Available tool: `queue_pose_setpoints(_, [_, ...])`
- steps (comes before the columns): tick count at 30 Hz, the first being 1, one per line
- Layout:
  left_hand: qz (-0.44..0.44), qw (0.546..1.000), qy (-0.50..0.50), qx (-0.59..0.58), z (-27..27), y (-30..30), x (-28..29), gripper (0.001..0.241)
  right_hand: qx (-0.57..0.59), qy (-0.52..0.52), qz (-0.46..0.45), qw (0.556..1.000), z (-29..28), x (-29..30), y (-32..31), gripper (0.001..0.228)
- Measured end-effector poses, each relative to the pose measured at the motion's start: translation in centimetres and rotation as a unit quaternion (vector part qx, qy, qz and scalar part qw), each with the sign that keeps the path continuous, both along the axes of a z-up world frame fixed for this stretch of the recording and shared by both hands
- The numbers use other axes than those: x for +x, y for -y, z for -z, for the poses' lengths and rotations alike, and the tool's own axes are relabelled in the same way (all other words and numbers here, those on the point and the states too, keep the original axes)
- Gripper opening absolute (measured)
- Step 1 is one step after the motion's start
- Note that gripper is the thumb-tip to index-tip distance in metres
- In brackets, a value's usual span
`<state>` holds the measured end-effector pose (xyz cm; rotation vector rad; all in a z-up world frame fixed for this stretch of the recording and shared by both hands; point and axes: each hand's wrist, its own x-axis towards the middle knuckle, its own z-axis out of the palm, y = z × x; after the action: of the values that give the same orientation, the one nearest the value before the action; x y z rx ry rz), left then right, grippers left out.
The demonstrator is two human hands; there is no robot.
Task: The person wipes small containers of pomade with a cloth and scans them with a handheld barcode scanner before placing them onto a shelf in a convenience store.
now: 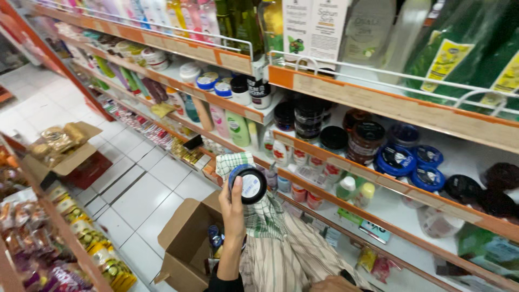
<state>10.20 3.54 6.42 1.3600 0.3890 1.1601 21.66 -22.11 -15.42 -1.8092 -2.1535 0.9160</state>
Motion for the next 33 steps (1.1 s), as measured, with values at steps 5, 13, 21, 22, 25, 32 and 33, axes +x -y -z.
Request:
queue_pose_setpoints(5, [0.026,0.997,-0.021,0.076,-0.3,3.6,2.9,0.037,0.043,-0.003,0.01,0.999,-0.8,-0.1,4.3,0.023])
queue_pose_setpoints(13, [0.002,0.976,-0.093,0.199,-0.2,8.5,5.6,0.038,0.158,-0.123,0.092,0.975,-10.8,2.7,7.4,0.043])
queue_pose_setpoints(21, [0.005,0.875,-0.083,0.476,2.0,11.9,8.0,0.069,0.382,-0.34,0.403,0.759,-17.9,6.0,7.1,0.061])
queue_pose_setpoints(22, [0.027,0.866,-0.063,0.495,2.1,12.4,8.4,0.072,0.44,-0.345,0.406,0.723,-18.5,5.9,7.1,0.073])
queue_pose_setpoints(25, [0.025,0.855,-0.053,0.516,2.7,14.0,9.8,0.086,0.467,-0.231,0.45,0.726,-19.6,6.3,7.0,0.079])
queue_pose_setpoints(32, [0.088,0.87,-0.019,0.485,2.8,15.5,12.3,0.097,0.525,-0.2,0.387,0.731,-20.6,7.6,7.7,0.067])
queue_pose_setpoints(33, [0.084,0.882,-0.021,0.464,2.2,15.9,12.2,0.097,0.558,-0.176,0.39,0.711,-20.6,7.5,7.6,0.065])
